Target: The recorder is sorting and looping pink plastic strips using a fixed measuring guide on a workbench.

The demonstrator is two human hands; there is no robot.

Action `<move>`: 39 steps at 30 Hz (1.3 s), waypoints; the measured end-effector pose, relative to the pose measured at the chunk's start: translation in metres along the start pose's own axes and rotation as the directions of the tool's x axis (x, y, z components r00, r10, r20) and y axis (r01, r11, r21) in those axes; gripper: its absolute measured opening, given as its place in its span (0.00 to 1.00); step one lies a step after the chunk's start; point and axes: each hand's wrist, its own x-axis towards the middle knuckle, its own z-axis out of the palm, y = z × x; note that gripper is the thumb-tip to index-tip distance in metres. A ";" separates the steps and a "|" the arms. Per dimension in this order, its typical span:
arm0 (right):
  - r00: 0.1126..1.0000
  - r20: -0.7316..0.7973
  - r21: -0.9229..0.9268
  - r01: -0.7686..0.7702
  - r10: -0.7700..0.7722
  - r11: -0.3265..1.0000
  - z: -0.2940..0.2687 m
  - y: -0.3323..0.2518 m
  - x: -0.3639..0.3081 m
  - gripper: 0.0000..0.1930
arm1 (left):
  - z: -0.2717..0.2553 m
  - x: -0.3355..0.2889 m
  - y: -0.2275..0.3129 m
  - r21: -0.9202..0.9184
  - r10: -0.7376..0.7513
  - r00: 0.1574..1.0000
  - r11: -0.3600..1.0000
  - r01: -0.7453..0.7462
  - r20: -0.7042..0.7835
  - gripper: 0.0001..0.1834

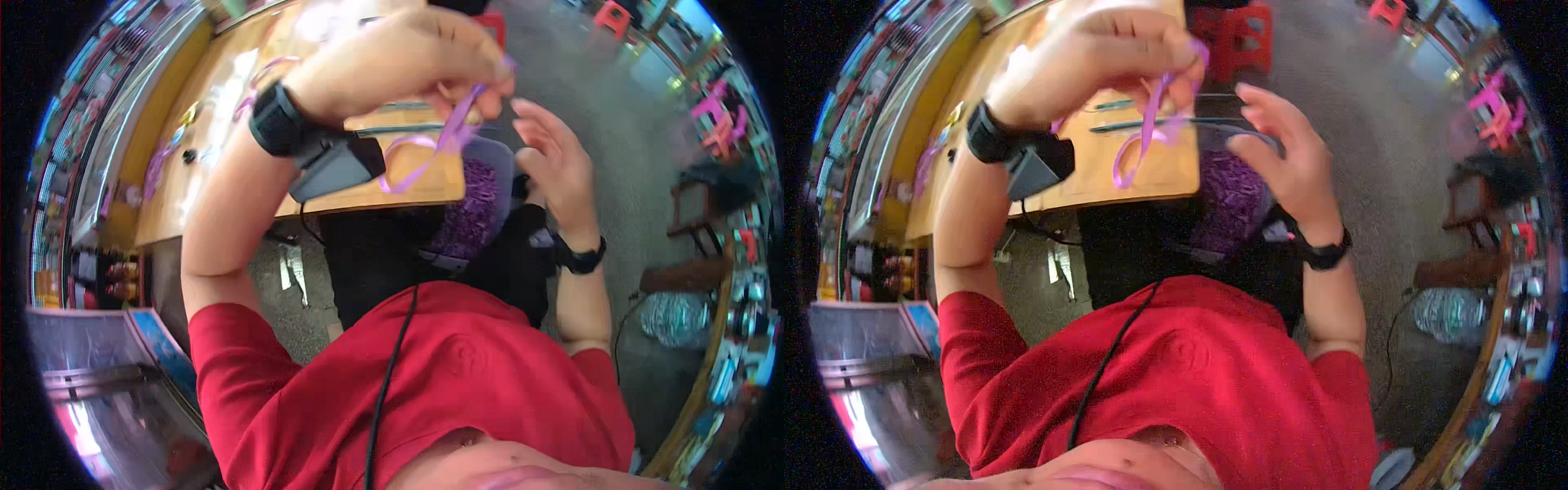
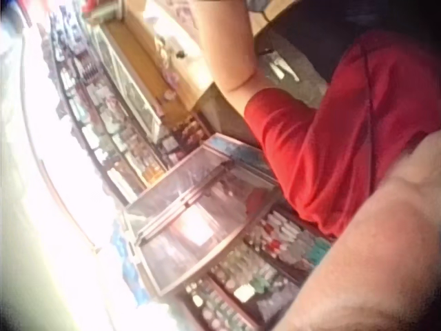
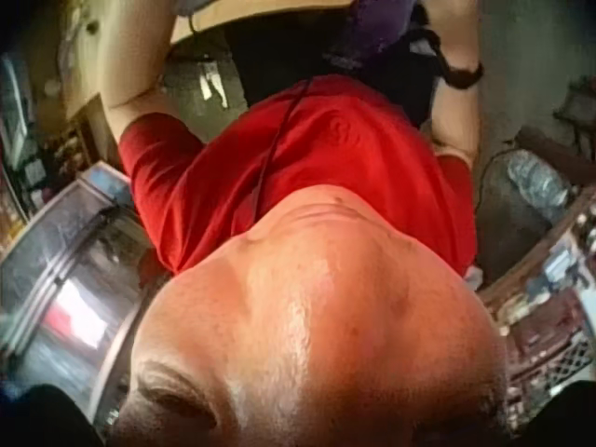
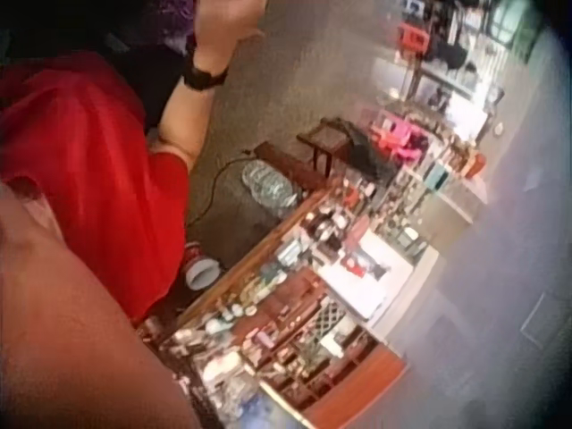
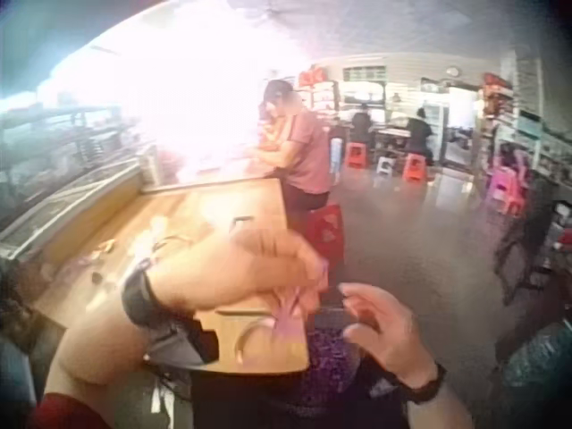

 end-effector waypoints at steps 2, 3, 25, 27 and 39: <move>0.991 0.029 -0.074 0.134 -0.132 0.988 0.010 -0.016 0.007 0.25 | 0.019 0.003 -0.018 -0.126 -0.041 0.998 0.991 0.046 0.047 0.13; 0.995 0.049 -0.003 0.083 -0.083 0.997 0.013 -0.022 0.008 0.25 | 0.022 0.007 -0.024 -0.070 -0.031 0.996 0.997 0.037 0.086 0.13; 0.978 -0.206 -0.314 -0.103 0.038 0.944 -0.065 0.042 0.009 0.09 | 0.107 0.059 -0.100 0.085 0.145 0.947 0.981 -0.176 0.288 0.16; 0.985 -0.163 -0.343 -0.108 0.054 0.933 -0.070 0.064 0.018 0.10 | 0.119 0.069 -0.113 0.202 0.246 0.925 0.929 -0.310 0.289 0.17; 0.972 0.223 -0.262 -0.013 0.074 0.965 -0.040 0.148 0.072 0.09 | 0.087 0.049 -0.128 0.469 0.021 0.897 0.847 -0.251 0.442 0.21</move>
